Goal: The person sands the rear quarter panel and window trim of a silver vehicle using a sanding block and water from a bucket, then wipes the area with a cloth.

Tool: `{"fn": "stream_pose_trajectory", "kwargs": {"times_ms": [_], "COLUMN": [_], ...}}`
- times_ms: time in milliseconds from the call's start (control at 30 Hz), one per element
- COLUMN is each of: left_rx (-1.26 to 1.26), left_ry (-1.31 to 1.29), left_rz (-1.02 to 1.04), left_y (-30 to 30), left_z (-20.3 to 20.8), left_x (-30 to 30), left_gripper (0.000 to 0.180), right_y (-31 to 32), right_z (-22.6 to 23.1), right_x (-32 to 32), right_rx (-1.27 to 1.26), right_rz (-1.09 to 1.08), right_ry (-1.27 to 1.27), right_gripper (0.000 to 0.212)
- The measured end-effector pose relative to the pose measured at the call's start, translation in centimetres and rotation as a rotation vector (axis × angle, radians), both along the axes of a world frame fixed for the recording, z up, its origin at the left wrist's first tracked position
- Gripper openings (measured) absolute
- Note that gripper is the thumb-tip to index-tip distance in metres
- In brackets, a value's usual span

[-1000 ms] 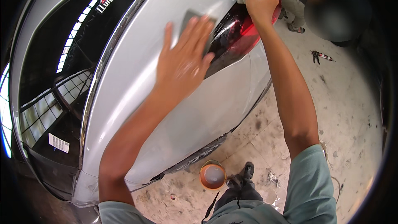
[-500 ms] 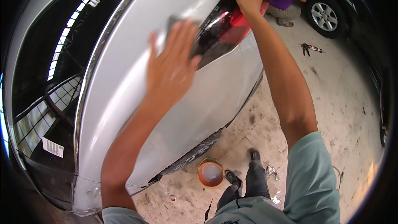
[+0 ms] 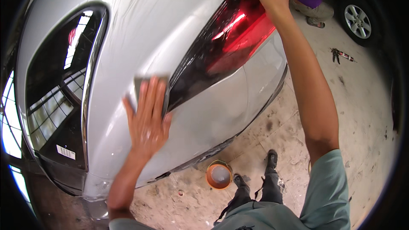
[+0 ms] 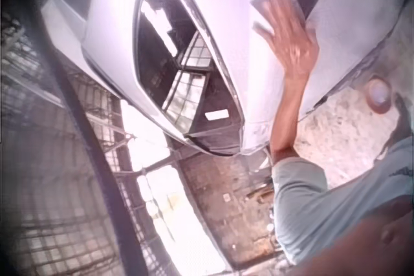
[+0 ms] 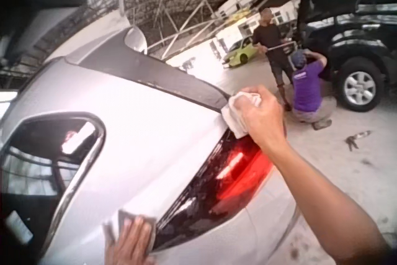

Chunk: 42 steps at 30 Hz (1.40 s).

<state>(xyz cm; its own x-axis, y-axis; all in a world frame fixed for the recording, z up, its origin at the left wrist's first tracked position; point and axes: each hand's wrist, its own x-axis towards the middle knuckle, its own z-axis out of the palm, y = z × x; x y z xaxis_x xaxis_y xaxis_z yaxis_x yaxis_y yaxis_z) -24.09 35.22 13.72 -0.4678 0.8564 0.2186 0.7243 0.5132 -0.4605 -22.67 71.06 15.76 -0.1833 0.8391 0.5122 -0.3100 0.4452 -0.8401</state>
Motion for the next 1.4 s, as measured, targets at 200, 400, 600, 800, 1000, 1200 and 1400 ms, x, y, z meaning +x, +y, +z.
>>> {"fn": "stream_pose_trajectory", "kwargs": {"times_ms": [200, 400, 600, 800, 1000, 1200, 1400], "left_rx": [0.177, -0.06, 0.01, -0.064, 0.041, 0.1, 0.169], "left_ry": [-0.035, -0.001, -0.065, -0.072, -0.032, -0.077, -0.742], "left_rz": [-0.156, 0.062, -0.082, 0.022, -0.197, -0.31, -0.062], "left_y": [11.3, 2.3, 10.7, 2.5, 12.0, 11.8, -7.9], "left_z": [2.3, 1.1, 3.8, 2.5, 4.6, 4.8, -2.0], "left_x": [-0.4, 0.5, -0.2, 0.9, -0.7, 1.6, 9.8], "left_gripper": [0.068, 0.06, 0.062, 0.065, 0.058, 0.061, 0.072], "right_y": [-0.9, 0.5, -0.3, 0.1, -0.8, -0.1, -1.4], "right_z": [0.1, -0.4, -0.3, -0.5, 0.2, -0.4, 0.9], "right_x": [0.0, 0.1, -0.2, 0.3, 0.2, -0.3, 2.6], "right_rx": [0.106, 0.171, 0.104, 0.146, 0.156, 0.349, 1.064], "right_rz": [-0.033, -0.05, -0.024, -0.043, -0.102, -0.052, -0.056], "right_ry": [-0.008, -0.029, 0.01, -0.02, -0.034, 0.053, -0.223], "right_gripper": [0.032, 0.033, 0.03, 0.029, 0.027, 0.031, 0.039]}}
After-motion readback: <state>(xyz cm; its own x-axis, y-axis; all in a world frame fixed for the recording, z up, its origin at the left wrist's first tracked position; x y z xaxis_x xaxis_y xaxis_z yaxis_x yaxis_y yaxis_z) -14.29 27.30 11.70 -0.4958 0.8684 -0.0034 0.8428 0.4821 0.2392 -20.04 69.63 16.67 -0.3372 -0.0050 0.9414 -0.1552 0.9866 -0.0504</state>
